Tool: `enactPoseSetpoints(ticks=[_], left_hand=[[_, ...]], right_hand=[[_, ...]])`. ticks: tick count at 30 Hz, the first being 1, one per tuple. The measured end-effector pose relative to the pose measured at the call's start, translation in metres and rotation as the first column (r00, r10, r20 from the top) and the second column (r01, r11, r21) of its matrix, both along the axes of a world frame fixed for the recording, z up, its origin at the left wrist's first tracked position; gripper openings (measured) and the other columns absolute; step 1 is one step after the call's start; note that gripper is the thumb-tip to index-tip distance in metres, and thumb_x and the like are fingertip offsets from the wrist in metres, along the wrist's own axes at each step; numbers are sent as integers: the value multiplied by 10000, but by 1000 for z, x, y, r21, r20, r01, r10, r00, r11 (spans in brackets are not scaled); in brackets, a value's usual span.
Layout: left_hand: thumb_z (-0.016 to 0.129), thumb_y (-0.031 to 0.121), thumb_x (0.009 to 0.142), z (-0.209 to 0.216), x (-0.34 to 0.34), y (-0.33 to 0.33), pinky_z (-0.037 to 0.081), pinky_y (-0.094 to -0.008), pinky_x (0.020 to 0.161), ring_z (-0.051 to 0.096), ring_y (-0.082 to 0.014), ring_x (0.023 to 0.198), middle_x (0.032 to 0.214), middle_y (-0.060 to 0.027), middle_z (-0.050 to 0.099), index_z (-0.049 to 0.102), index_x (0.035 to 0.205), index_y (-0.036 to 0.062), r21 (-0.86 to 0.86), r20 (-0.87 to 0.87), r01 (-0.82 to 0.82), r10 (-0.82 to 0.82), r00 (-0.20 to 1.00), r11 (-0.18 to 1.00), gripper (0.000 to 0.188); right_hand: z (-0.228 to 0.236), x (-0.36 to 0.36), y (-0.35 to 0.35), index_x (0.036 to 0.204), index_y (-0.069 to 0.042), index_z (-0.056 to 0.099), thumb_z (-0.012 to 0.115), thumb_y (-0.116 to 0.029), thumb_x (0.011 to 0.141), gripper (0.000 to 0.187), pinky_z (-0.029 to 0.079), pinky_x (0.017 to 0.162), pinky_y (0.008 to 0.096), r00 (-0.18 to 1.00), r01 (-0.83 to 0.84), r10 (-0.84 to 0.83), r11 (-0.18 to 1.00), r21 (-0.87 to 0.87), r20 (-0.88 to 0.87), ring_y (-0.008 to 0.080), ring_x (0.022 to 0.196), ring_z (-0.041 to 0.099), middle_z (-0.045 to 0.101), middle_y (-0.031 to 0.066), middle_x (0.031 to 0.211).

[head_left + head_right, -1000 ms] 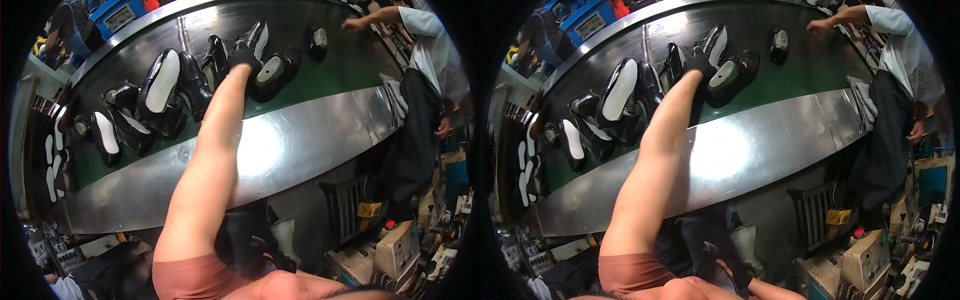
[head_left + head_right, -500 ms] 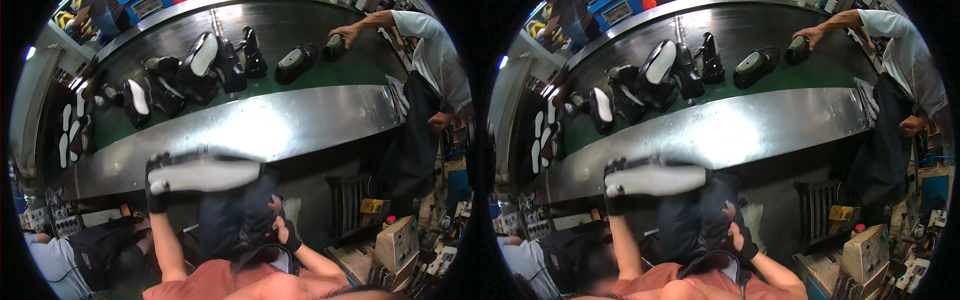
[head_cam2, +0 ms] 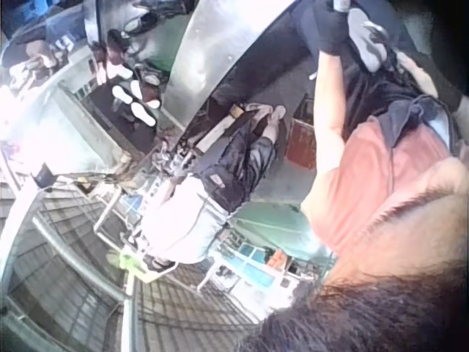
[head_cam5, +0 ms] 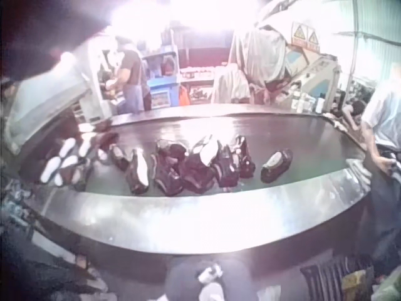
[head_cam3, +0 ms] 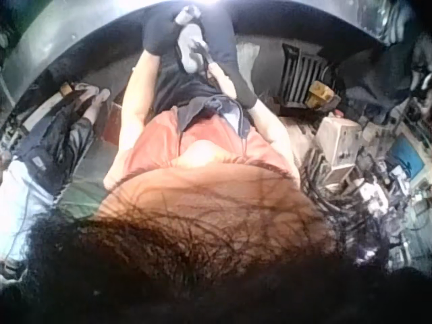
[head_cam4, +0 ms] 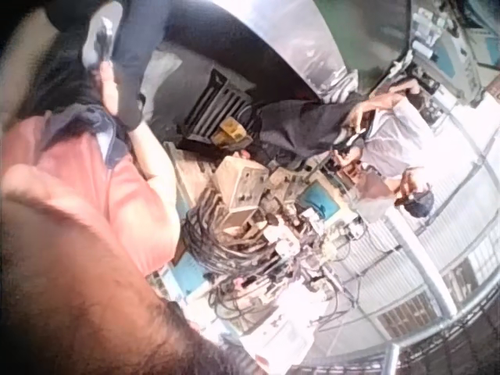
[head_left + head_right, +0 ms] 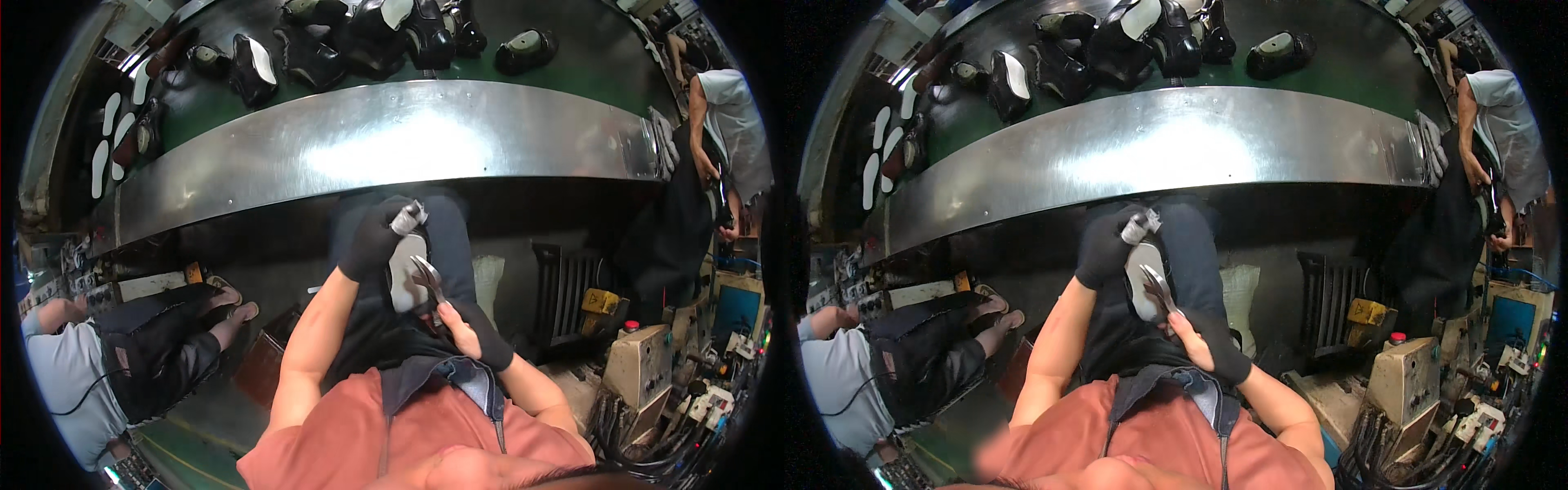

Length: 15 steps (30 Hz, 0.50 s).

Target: The person sits on the floor and repeatedly picks up shoes from a conveyor belt. Using a metal scraper, the person removes material from the soles of the shoes and returns them to the conveyor belt.

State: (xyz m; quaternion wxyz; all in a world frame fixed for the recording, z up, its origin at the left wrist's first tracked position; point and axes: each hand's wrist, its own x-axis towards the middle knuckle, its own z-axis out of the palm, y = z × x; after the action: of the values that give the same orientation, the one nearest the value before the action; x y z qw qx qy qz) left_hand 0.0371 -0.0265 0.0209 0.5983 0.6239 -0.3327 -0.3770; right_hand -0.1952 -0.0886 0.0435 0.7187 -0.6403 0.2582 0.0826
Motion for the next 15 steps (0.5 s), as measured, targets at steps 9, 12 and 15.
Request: enactPoseSetpoints(ticks=[9, 12, 15], left_hand=[[266, 556, 986, -33, -4, 21, 424, -395, 935, 589, -242, 981, 944, -105, 655, 679, 910, 16, -297, -36, -82, 75, 997, 951, 684], [226, 550, 989, -25, -15, 22, 412, -408, 944, 577, -270, 1001, 966, -128, 648, 681, 907, 14, -265, 70, -119, 142, 987, 957, 708], [184, 535, 994, -27, -14, 23, 394, -412, 961, 567, -280, 1015, 998, -132, 631, 679, 930, 18, -270, 28, -129, 142, 990, 954, 719]], right_hand=[[-19, 13, -1, 1243, 32, 490, 341, -418, 1027, 521, 521, 876, 326, 952, 305, -274, 783, 542, -140, 245, 958, 659, 636, 204, 1085], [-10, 11, -19, 1184, 54, 539, 379, -378, 1025, 488, 540, 831, 326, 976, 216, -181, 863, 457, -120, 230, 911, 670, 656, 205, 1058], [-1, 3, -24, 1096, 46, 607, 374, -353, 1031, 466, 540, 808, 312, 993, 115, -94, 900, 420, -70, 202, 864, 675, 684, 172, 973]])
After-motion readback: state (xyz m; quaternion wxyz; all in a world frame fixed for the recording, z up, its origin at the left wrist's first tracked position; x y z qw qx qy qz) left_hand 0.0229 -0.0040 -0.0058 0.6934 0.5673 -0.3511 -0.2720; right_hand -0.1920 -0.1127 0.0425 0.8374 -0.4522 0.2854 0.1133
